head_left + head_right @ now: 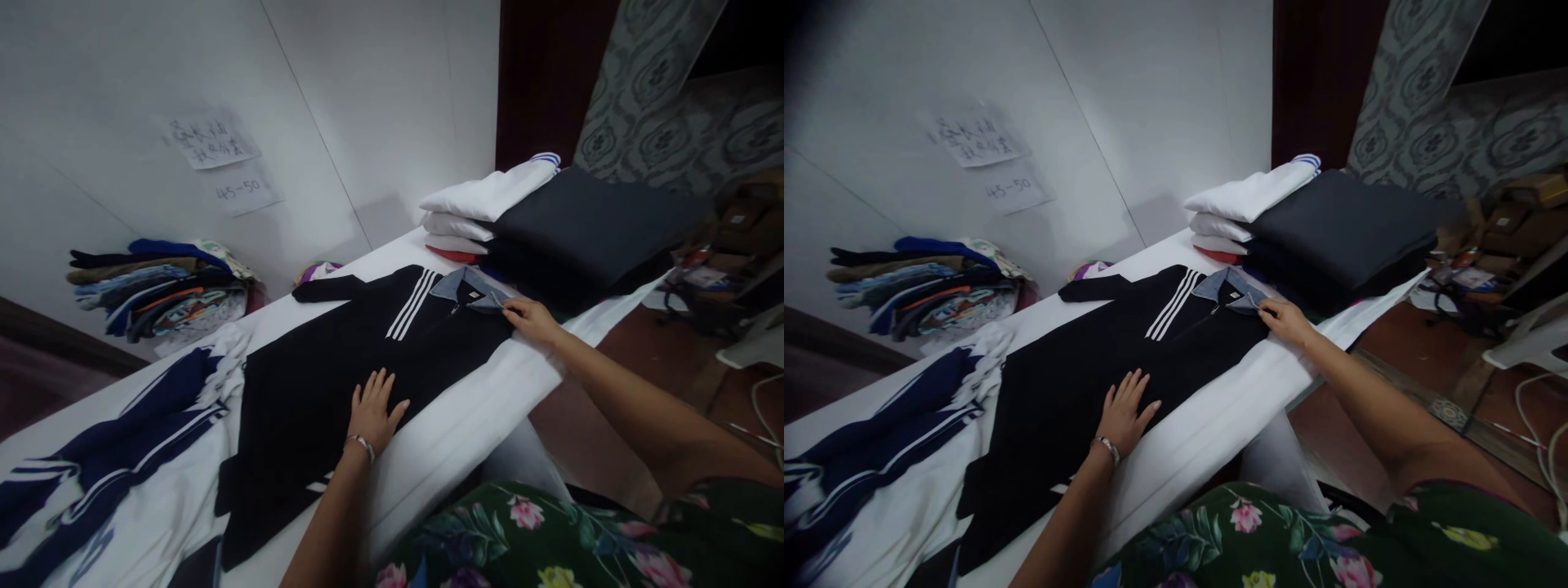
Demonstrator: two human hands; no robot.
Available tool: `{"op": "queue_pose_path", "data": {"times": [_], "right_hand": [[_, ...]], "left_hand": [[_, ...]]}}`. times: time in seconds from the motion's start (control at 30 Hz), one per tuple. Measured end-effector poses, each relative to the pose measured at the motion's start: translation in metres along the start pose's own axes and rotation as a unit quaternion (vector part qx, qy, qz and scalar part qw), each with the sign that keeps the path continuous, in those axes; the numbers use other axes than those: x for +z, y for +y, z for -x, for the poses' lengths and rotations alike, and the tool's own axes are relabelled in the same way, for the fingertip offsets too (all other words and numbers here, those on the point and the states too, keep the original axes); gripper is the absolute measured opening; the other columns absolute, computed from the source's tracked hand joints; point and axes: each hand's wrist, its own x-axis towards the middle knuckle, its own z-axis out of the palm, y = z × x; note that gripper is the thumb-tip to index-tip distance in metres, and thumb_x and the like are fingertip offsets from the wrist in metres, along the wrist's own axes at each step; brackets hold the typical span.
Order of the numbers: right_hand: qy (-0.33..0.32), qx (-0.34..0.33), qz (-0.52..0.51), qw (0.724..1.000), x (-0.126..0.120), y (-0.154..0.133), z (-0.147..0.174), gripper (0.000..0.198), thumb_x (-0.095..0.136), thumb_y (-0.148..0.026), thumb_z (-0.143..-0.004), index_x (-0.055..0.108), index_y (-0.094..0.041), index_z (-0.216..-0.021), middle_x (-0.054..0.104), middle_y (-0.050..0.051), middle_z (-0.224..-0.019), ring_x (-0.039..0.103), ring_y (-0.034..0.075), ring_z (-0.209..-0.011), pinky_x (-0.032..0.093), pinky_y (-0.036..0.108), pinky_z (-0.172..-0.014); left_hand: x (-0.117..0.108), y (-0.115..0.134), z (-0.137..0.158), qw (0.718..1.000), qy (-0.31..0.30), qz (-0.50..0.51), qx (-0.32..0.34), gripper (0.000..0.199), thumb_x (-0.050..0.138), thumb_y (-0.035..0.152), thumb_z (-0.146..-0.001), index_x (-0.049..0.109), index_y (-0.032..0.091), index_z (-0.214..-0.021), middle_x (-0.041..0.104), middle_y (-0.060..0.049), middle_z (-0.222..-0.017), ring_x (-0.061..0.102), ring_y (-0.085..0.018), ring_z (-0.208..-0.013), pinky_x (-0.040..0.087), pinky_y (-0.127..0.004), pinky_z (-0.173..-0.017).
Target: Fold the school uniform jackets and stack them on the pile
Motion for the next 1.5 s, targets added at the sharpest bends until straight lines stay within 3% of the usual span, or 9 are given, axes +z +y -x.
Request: {"op": "queue_pose_path", "data": {"times": [0.17, 0.33, 0.43, 0.63, 0.8, 1.03, 1.17, 1.33, 1.5], "right_hand": [[0.082, -0.092, 0.054, 0.991, -0.003, -0.025, 0.024, 0.018, 0.053, -0.033, -0.085, 0.065, -0.023, -0.094, 0.063, 0.010, -0.115, 0.056, 0.026, -0.110, 0.042, 0.045, -0.095], [-0.051, -0.191, 0.056, 0.979, 0.013, -0.054, 0.042, 0.019, 0.047, -0.023, -0.089, 0.065, -0.023, -0.095, 0.067, 0.008, -0.099, 0.059, 0.021, -0.096, 0.048, 0.037, -0.084], [-0.058, -0.181, 0.081, 0.979, 0.023, -0.054, 0.036, 0.025, 0.047, -0.024, -0.089, 0.066, -0.019, -0.104, 0.066, 0.011, -0.109, 0.058, 0.024, -0.103, 0.048, 0.040, -0.088], [-0.089, -0.157, 0.120, 0.976, 0.035, -0.054, 0.025, 0.029, 0.047, -0.025, -0.088, 0.069, -0.019, -0.105, 0.069, 0.012, -0.101, 0.062, 0.024, -0.095, 0.050, 0.040, -0.083], [-0.072, -0.172, 0.071, 0.980, 0.037, -0.062, 0.038, 0.031, 0.044, -0.022, -0.089, 0.069, -0.022, -0.109, 0.070, 0.009, -0.105, 0.062, 0.023, -0.098, 0.049, 0.042, -0.086], [0.032, -0.087, 0.084, 0.992, 0.027, -0.052, 0.023, 0.030, 0.040, -0.025, -0.091, 0.069, -0.024, -0.101, 0.069, 0.007, -0.099, 0.061, 0.022, -0.092, 0.050, 0.039, -0.081], [-0.027, -0.022, 0.133, 0.990, 0.027, -0.050, 0.006, 0.030, 0.042, -0.033, -0.092, 0.068, -0.022, -0.100, 0.069, 0.007, -0.099, 0.062, 0.022, -0.090, 0.048, 0.034, -0.077], [-0.123, 0.088, 0.256, 0.955, 0.034, -0.060, -0.012, 0.043, 0.046, -0.058, -0.086, 0.068, -0.022, -0.079, 0.070, 0.009, -0.085, 0.064, 0.025, -0.079, 0.045, 0.032, -0.062], [-0.150, 0.133, 0.296, 0.934, 0.038, -0.068, -0.024, 0.037, 0.050, -0.054, -0.083, 0.067, -0.022, -0.077, 0.071, 0.009, -0.081, 0.064, 0.023, -0.075, 0.042, 0.029, -0.060]], "left_hand": [[-0.001, 0.001, 0.000, 1.000, -0.005, -0.001, -0.003, 0.058, 0.039, 0.050, -0.092, 0.039, 0.021, -0.142, 0.031, -0.008, -0.152, 0.025, -0.025, -0.141, 0.022, -0.053, -0.113], [-0.001, 0.001, 0.000, 1.000, -0.016, 0.000, -0.007, 0.059, 0.038, 0.051, -0.092, 0.037, 0.021, -0.142, 0.029, -0.007, -0.153, 0.022, -0.024, -0.142, 0.020, -0.052, -0.113], [-0.001, 0.001, 0.000, 1.000, -0.011, -0.001, -0.007, 0.058, 0.038, 0.051, -0.092, 0.038, 0.021, -0.142, 0.029, -0.007, -0.153, 0.023, -0.025, -0.142, 0.020, -0.053, -0.113], [0.000, 0.001, 0.000, 1.000, -0.003, 0.004, -0.002, 0.057, 0.040, 0.049, -0.092, 0.039, 0.021, -0.141, 0.032, -0.009, -0.152, 0.025, -0.026, -0.141, 0.022, -0.054, -0.112], [-0.001, 0.001, 0.000, 1.000, -0.005, 0.007, -0.005, 0.058, 0.040, 0.050, -0.092, 0.039, 0.021, -0.142, 0.032, -0.008, -0.152, 0.025, -0.025, -0.141, 0.022, -0.054, -0.113], [-0.001, 0.001, 0.000, 1.000, -0.005, 0.010, -0.005, 0.058, 0.041, 0.050, -0.091, 0.040, 0.021, -0.141, 0.032, -0.008, -0.152, 0.025, -0.026, -0.141, 0.022, -0.054, -0.112], [-0.001, 0.001, 0.000, 1.000, -0.001, 0.012, -0.004, 0.057, 0.041, 0.050, -0.091, 0.040, 0.023, -0.141, 0.033, -0.008, -0.152, 0.026, -0.026, -0.141, 0.022, -0.054, -0.112], [-0.002, 0.002, 0.001, 1.000, -0.002, 0.015, -0.008, 0.056, 0.042, 0.049, -0.091, 0.040, 0.024, -0.141, 0.032, -0.008, -0.152, 0.026, -0.026, -0.141, 0.021, -0.053, -0.113], [-0.003, 0.002, 0.000, 1.000, -0.007, 0.020, -0.008, 0.056, 0.042, 0.049, -0.091, 0.040, 0.025, -0.141, 0.033, -0.007, -0.152, 0.026, -0.026, -0.141, 0.021, -0.054, -0.113]]}}
